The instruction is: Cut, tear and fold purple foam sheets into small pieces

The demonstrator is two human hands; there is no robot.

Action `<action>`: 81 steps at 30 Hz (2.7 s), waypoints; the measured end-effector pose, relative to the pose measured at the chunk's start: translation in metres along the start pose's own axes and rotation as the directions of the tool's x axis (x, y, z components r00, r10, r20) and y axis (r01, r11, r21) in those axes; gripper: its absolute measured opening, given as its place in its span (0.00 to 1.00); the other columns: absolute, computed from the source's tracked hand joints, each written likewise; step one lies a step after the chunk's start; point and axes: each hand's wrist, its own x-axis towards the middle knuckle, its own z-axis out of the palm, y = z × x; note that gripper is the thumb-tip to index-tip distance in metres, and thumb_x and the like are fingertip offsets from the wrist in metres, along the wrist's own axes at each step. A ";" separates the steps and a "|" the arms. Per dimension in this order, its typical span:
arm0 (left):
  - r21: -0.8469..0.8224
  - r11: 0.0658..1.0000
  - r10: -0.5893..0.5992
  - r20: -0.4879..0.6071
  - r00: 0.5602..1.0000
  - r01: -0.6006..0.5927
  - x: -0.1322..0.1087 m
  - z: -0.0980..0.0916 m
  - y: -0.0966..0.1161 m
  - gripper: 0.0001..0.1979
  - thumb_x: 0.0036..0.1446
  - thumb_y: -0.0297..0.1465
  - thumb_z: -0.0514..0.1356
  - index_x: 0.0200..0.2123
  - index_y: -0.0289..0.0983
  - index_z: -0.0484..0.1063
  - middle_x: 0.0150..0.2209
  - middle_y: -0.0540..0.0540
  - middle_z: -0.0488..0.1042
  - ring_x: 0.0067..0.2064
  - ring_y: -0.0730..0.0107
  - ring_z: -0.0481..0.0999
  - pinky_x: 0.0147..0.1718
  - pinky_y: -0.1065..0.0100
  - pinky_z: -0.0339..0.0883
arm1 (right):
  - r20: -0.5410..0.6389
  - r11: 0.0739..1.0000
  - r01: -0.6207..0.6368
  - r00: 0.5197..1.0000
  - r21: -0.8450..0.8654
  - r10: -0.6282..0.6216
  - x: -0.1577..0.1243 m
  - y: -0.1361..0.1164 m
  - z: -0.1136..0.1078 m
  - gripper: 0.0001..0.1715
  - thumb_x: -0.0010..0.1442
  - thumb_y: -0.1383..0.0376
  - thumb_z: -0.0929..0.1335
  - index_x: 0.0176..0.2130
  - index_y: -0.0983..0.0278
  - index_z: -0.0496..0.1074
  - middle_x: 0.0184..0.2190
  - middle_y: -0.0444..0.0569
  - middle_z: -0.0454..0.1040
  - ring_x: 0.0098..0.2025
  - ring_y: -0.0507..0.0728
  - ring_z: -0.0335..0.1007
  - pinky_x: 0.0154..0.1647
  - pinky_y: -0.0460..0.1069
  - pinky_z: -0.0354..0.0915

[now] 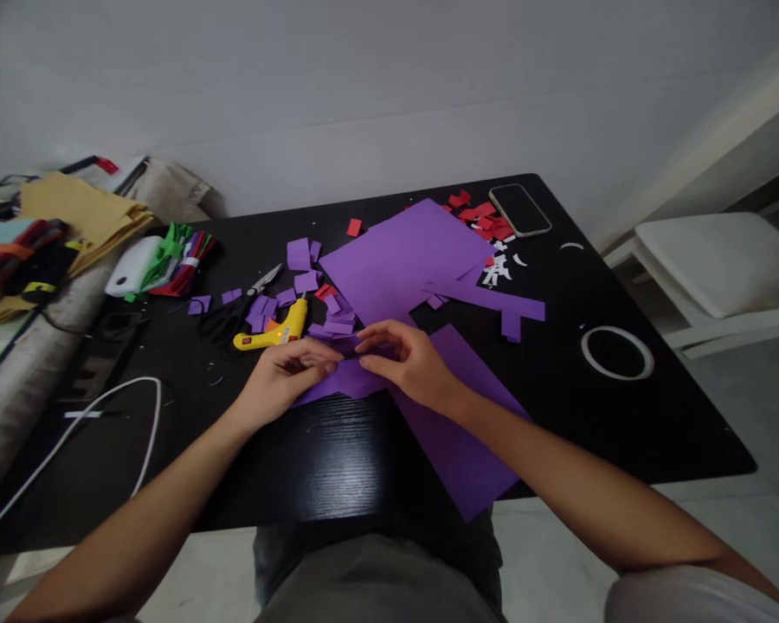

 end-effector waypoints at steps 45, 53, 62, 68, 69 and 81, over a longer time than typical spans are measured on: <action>0.089 0.985 -0.162 0.225 0.961 0.146 -0.002 -0.003 0.003 0.15 0.64 0.41 0.64 0.36 0.34 0.80 0.27 0.49 0.74 0.27 0.74 0.67 0.26 0.72 0.60 | -0.043 0.987 -0.019 0.999 -0.158 0.012 -0.005 -0.007 0.006 0.10 0.54 0.57 0.78 0.34 0.60 0.82 0.32 0.46 0.82 0.35 0.56 0.77 0.39 0.52 0.71; 0.036 0.982 -0.187 0.260 0.947 0.184 -0.002 -0.004 0.005 0.13 0.62 0.39 0.65 0.34 0.33 0.80 0.25 0.50 0.72 0.26 0.76 0.65 0.25 0.73 0.58 | -0.018 0.985 -0.133 0.991 -0.110 0.132 -0.004 -0.008 0.004 0.15 0.56 0.53 0.77 0.33 0.63 0.82 0.29 0.46 0.80 0.31 0.55 0.74 0.35 0.50 0.69; 0.170 0.984 -0.114 0.346 0.931 0.057 -0.003 -0.004 0.006 0.15 0.64 0.40 0.63 0.34 0.33 0.80 0.24 0.51 0.70 0.26 0.76 0.63 0.26 0.72 0.58 | 0.184 0.977 -0.086 0.975 -0.196 0.123 -0.002 -0.008 0.002 0.06 0.55 0.60 0.77 0.33 0.60 0.84 0.32 0.45 0.84 0.38 0.57 0.79 0.45 0.52 0.71; 0.130 0.987 -0.126 0.306 0.944 0.090 0.001 -0.011 0.004 0.13 0.63 0.39 0.64 0.32 0.34 0.78 0.25 0.51 0.70 0.27 0.76 0.64 0.26 0.72 0.59 | 0.036 0.976 -0.157 0.986 -0.151 0.164 0.000 -0.005 0.000 0.12 0.54 0.55 0.77 0.32 0.62 0.83 0.29 0.45 0.81 0.32 0.55 0.73 0.36 0.50 0.67; 0.118 0.988 -0.133 0.298 0.945 0.101 0.002 -0.013 0.003 0.13 0.63 0.38 0.64 0.32 0.34 0.78 0.25 0.51 0.69 0.26 0.76 0.63 0.26 0.73 0.58 | 0.013 0.978 -0.167 0.985 -0.128 0.170 0.001 -0.005 -0.001 0.14 0.54 0.54 0.77 0.32 0.62 0.82 0.28 0.45 0.80 0.31 0.54 0.73 0.36 0.50 0.66; 0.079 0.986 -0.164 0.312 0.936 0.146 0.004 -0.016 0.004 0.14 0.62 0.37 0.64 0.29 0.33 0.74 0.22 0.53 0.64 0.24 0.78 0.59 0.24 0.73 0.53 | -0.032 0.985 -0.160 0.987 -0.062 0.159 0.004 -0.005 -0.002 0.17 0.51 0.53 0.79 0.33 0.63 0.80 0.29 0.44 0.78 0.31 0.53 0.71 0.36 0.49 0.65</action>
